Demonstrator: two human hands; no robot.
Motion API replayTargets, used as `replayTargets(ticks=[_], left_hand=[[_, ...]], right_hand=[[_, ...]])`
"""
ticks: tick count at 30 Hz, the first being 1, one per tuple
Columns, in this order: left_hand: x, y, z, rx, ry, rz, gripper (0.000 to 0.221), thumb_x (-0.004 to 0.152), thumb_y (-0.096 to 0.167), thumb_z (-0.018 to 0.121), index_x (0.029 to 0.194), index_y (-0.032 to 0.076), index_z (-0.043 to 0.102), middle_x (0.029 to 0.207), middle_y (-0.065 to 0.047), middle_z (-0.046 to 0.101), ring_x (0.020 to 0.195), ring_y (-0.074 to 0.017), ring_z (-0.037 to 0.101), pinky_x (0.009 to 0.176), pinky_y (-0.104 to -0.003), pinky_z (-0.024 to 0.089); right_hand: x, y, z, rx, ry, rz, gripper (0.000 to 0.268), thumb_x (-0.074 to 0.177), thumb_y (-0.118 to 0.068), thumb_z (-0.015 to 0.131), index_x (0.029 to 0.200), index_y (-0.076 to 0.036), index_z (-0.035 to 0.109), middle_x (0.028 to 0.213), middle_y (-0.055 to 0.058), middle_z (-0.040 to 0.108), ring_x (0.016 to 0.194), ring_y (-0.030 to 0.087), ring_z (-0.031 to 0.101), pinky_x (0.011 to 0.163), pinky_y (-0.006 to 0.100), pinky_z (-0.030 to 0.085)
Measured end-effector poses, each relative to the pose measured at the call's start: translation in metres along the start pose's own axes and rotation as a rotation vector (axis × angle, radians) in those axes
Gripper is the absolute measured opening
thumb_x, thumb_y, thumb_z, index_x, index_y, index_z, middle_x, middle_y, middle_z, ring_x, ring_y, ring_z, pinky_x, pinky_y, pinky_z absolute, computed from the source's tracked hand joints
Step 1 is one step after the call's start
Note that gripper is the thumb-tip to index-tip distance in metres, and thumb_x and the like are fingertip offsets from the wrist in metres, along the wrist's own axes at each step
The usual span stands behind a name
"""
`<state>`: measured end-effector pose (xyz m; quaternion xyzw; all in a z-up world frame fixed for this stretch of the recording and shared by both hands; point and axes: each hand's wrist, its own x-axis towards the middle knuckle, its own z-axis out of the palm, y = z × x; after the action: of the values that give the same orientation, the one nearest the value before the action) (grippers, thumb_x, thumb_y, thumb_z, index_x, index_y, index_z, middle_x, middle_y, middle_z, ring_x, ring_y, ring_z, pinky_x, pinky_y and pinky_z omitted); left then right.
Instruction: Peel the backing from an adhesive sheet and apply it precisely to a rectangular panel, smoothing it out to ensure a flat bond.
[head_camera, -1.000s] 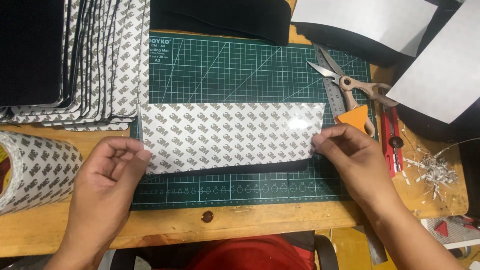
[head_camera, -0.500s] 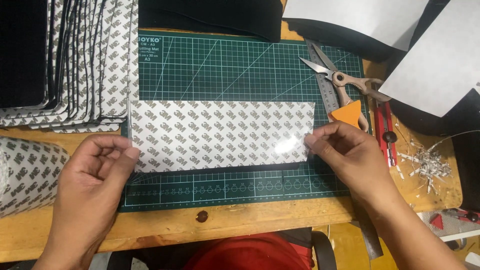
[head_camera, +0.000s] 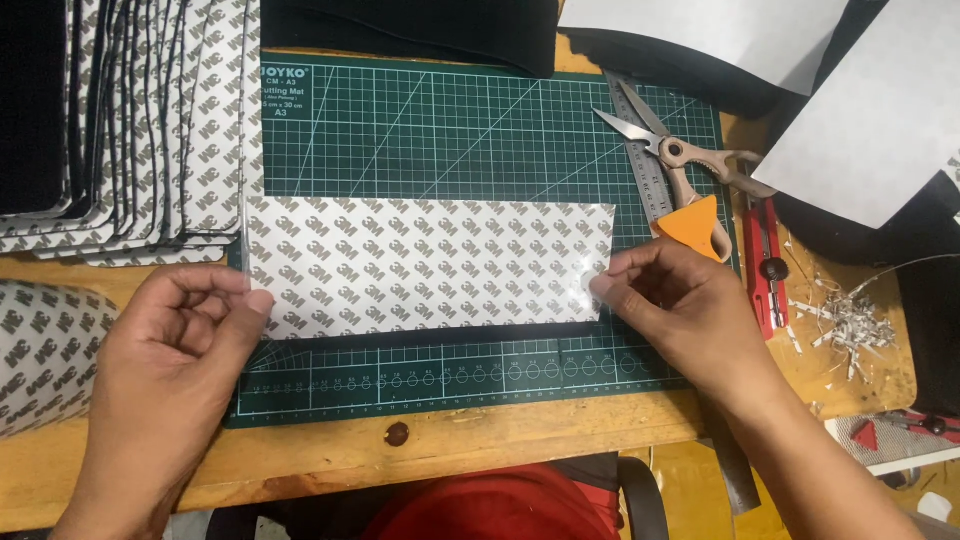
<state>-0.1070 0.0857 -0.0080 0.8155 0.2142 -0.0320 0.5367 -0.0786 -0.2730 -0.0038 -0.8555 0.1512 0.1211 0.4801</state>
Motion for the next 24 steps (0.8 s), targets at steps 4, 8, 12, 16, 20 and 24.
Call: replayTargets(ticks=[4,8,12,16,20,24], left_hand=[[0.0,0.002,0.001,-0.002,-0.003,0.009,0.013,0.099,0.016,0.07,0.11,0.01,0.067,0.054,0.004,0.029,0.059,-0.0073,0.039,0.109,-0.029,0.054],[0.001,-0.003,-0.001,-0.007,-0.005,0.031,0.014,0.1,0.016,0.07,0.112,0.009,0.067,0.058,0.003,0.034,0.063,-0.0072,0.041,0.1,-0.026,0.053],[0.003,-0.006,-0.001,0.02,-0.002,0.056,0.013,0.1,0.017,0.07,0.111,0.01,0.067,0.055,0.004,0.034,0.061,-0.0063,0.041,0.102,-0.025,0.052],[0.002,-0.003,-0.001,0.023,-0.012,0.036,0.015,0.1,0.018,0.069,0.112,0.01,0.067,0.055,0.002,0.033,0.066,-0.0088,0.046,0.105,-0.029,0.054],[0.002,-0.002,-0.001,0.041,-0.011,0.03,0.013,0.1,0.017,0.07,0.111,0.01,0.067,0.055,0.003,0.03,0.062,-0.0083,0.04,0.099,-0.027,0.053],[0.0,-0.006,0.0,0.07,-0.006,0.069,0.015,0.1,0.016,0.071,0.113,0.009,0.067,0.054,0.001,0.036,0.064,-0.0084,0.046,0.092,-0.026,0.053]], right_hand=[[-0.001,-0.003,0.001,-0.033,-0.005,-0.021,0.012,0.089,-0.015,0.082,0.098,-0.009,0.077,0.077,-0.001,0.067,0.063,0.008,0.051,0.06,0.021,0.044],[-0.001,-0.002,0.002,-0.047,0.001,-0.023,0.016,0.088,-0.017,0.082,0.101,-0.009,0.077,0.079,0.0,0.069,0.066,0.008,0.054,0.063,0.021,0.047],[-0.001,0.002,0.003,0.087,-0.027,-0.077,0.037,0.087,-0.01,0.078,0.122,-0.004,0.069,0.086,0.004,0.071,0.077,0.01,0.063,0.076,0.022,0.053],[-0.005,0.0,0.005,0.07,-0.014,-0.054,0.042,0.086,-0.01,0.078,0.126,-0.005,0.068,0.088,0.005,0.072,0.077,0.012,0.065,0.077,0.024,0.055],[-0.006,0.008,0.008,0.063,0.0,-0.124,0.035,0.089,-0.009,0.077,0.122,-0.005,0.066,0.086,0.002,0.066,0.075,0.01,0.059,0.072,0.022,0.05],[-0.006,0.011,0.008,0.023,-0.011,-0.156,0.045,0.088,-0.01,0.077,0.13,-0.007,0.061,0.087,0.003,0.07,0.076,0.01,0.062,0.073,0.023,0.052]])
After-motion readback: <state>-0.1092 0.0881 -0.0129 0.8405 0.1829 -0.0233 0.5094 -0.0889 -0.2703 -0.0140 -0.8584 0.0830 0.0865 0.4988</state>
